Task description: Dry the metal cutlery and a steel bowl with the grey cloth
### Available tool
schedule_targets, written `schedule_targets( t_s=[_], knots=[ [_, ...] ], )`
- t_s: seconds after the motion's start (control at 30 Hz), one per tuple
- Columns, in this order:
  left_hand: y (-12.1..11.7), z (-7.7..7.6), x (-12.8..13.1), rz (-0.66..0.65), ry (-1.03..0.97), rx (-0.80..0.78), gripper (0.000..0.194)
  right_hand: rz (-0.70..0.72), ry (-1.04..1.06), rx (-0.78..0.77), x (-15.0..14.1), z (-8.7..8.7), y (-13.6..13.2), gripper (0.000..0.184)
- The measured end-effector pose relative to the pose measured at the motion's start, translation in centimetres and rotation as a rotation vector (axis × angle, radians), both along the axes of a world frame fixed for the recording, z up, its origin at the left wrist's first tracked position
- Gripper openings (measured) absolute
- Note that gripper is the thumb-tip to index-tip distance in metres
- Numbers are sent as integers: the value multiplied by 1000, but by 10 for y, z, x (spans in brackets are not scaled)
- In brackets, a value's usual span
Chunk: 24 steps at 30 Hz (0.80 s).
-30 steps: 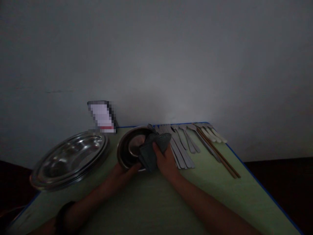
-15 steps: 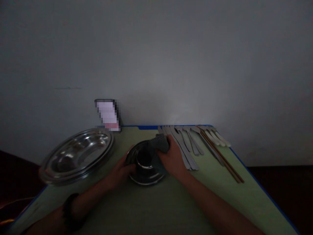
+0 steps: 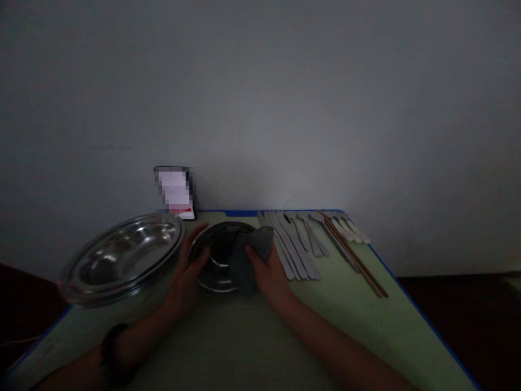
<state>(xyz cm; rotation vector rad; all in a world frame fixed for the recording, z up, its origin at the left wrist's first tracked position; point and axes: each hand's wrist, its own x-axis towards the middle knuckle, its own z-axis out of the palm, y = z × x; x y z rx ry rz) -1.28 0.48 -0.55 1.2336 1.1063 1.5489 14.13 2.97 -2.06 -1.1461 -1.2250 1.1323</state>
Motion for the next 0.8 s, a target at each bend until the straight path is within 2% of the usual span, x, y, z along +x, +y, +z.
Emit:
schedule_targets(
  t_s=[0.1, 0.13, 0.27, 0.33, 0.43, 0.5, 0.7, 0.8],
  knots=[
    [0, -3, 1, 128, 74, 79, 51, 43, 137, -83, -6, -5, -3, 40],
    [0, -5, 1, 112, 130, 112, 54, 46, 194, -115, -6, -6, -2, 41],
    [-2, -14, 4, -99, 407, 284, 77, 22, 352, -197, -1, -12, 6, 44],
    [-1, -16, 4, -92, 478, 296, 77, 46, 322, -175, 1, -13, 8, 40],
    [4, -16, 0, -6, 475, 255, 68, 103, 204, -124, 3, -8, 8, 35],
    [7, -13, -4, 3, 433, 227, 65, 115, 146, -99, 3, -3, 7, 34],
    [9, 1, -21, -75, 308, 203, 54, 61, 122, -95, 5, 0, 5, 34],
    [10, 5, -27, -135, 256, 109, 51, 52, 107, -83, 6, -3, 4, 33]
  ],
)
